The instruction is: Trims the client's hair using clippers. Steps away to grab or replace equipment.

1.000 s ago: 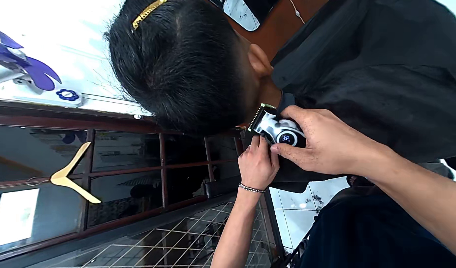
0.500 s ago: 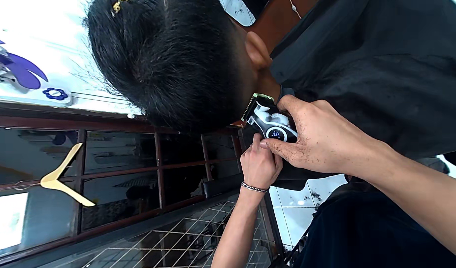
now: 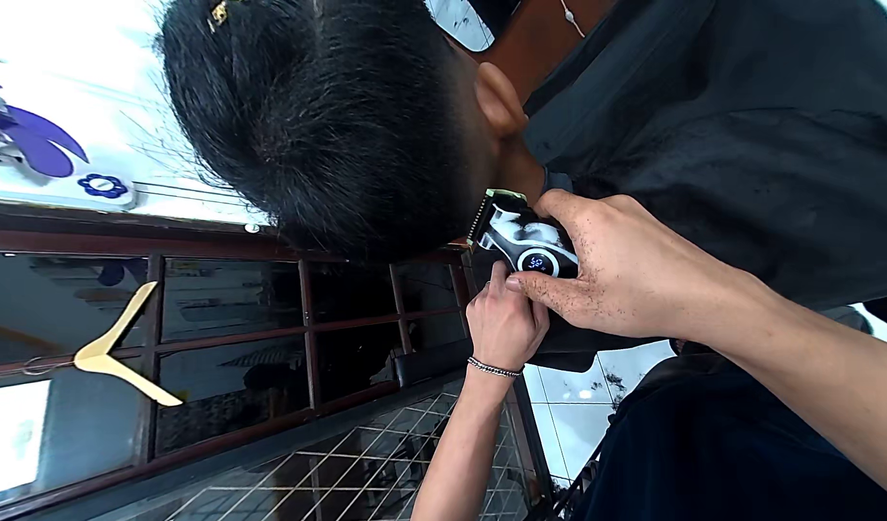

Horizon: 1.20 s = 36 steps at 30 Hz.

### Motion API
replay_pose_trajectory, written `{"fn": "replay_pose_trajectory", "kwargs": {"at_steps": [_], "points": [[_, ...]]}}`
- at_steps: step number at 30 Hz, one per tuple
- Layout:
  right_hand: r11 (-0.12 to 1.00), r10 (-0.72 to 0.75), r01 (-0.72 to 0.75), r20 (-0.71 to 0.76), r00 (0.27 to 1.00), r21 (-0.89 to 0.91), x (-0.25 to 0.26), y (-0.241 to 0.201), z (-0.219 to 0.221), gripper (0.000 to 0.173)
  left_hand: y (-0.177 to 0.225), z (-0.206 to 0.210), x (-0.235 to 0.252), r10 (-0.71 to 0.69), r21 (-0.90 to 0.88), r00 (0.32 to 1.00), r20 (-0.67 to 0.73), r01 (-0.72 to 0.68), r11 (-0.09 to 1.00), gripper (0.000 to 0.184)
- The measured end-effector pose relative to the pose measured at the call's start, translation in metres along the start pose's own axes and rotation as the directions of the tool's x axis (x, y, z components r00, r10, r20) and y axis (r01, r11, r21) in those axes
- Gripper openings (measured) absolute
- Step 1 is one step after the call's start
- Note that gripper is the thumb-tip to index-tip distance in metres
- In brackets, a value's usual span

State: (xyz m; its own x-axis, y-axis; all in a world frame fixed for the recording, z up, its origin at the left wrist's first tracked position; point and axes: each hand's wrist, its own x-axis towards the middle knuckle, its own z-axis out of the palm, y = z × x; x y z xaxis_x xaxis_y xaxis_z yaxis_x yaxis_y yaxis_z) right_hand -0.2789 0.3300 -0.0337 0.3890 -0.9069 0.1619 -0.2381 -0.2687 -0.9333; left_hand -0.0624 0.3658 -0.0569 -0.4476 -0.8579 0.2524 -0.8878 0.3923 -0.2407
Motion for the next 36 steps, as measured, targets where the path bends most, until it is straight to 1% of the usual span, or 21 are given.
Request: {"fn": "replay_pose_trajectory", "kwargs": {"at_steps": [3,5,7,9,11,13,14,16,18,21,24,27,30,33,36], "points": [[0.998,-0.059,0.06,-0.037,0.998,0.016,0.001,0.0,0.001,0.048,0.001,0.0,0.0,-0.015,0.008,1.0,-0.011,0.015,1.0,0.027],[0.999,-0.036,0.036,0.001,0.999,-0.006,0.002,0.001,-0.002,0.045,0.0,0.0,0.001,-0.007,-0.001,1.0,0.005,0.007,1.0,0.026],[1.0,-0.014,0.014,-0.003,1.0,-0.008,0.002,0.001,-0.002,0.044,0.0,0.0,0.001,0.0,-0.003,1.0,0.001,0.0,1.0,0.026],[0.999,-0.046,0.046,-0.028,0.999,0.006,0.002,0.0,-0.002,0.046,0.001,0.0,0.001,-0.006,0.004,1.0,-0.016,0.006,1.0,0.026],[0.999,-0.052,0.052,0.0,0.999,-0.005,0.003,0.001,-0.005,0.045,0.001,-0.001,0.001,-0.005,0.002,1.0,-0.006,0.005,1.0,0.026],[1.0,-0.003,0.004,0.044,0.999,-0.025,0.004,0.001,-0.009,0.042,0.001,-0.001,0.002,-0.014,-0.004,1.0,0.013,0.014,1.0,0.025],[1.0,0.001,0.0,0.04,0.999,-0.029,0.005,0.001,-0.01,0.041,0.001,-0.001,0.003,-0.018,-0.004,1.0,0.015,0.018,1.0,0.025],[0.999,-0.037,0.037,0.016,0.999,-0.021,0.006,0.0,-0.01,0.043,0.002,-0.001,0.002,-0.023,-0.005,1.0,0.01,0.023,1.0,0.025],[0.998,-0.061,0.062,0.027,0.998,-0.019,0.006,0.002,-0.011,0.044,0.002,-0.001,0.002,-0.022,-0.009,1.0,0.006,0.022,1.0,0.025],[0.999,-0.031,0.032,0.039,0.999,-0.026,0.008,0.002,-0.014,0.043,0.002,-0.001,0.003,-0.028,-0.005,0.999,0.02,0.028,1.0,0.025],[0.997,-0.071,0.071,0.033,0.997,-0.004,0.008,0.0,-0.015,0.045,0.002,0.0,0.003,-0.024,0.007,1.0,-0.01,0.024,1.0,0.024],[0.999,-0.043,0.045,0.07,0.997,-0.023,0.01,0.002,-0.02,0.04,0.002,-0.001,0.004,-0.031,-0.002,0.999,0.021,0.031,1.0,0.024],[0.998,-0.068,0.068,0.045,0.997,0.007,0.011,-0.001,-0.022,0.045,0.003,0.001,0.003,-0.021,0.005,1.0,-0.023,0.021,1.0,0.023],[0.998,-0.047,0.049,0.084,0.995,-0.031,0.013,0.003,-0.025,0.04,0.003,-0.002,0.003,-0.033,-0.007,0.999,0.023,0.033,0.999,0.023],[0.997,-0.075,0.073,0.059,0.995,0.025,0.013,0.001,-0.028,0.044,0.004,0.0,0.004,-0.036,0.0,0.999,0.0,0.036,0.999,0.022]]}}
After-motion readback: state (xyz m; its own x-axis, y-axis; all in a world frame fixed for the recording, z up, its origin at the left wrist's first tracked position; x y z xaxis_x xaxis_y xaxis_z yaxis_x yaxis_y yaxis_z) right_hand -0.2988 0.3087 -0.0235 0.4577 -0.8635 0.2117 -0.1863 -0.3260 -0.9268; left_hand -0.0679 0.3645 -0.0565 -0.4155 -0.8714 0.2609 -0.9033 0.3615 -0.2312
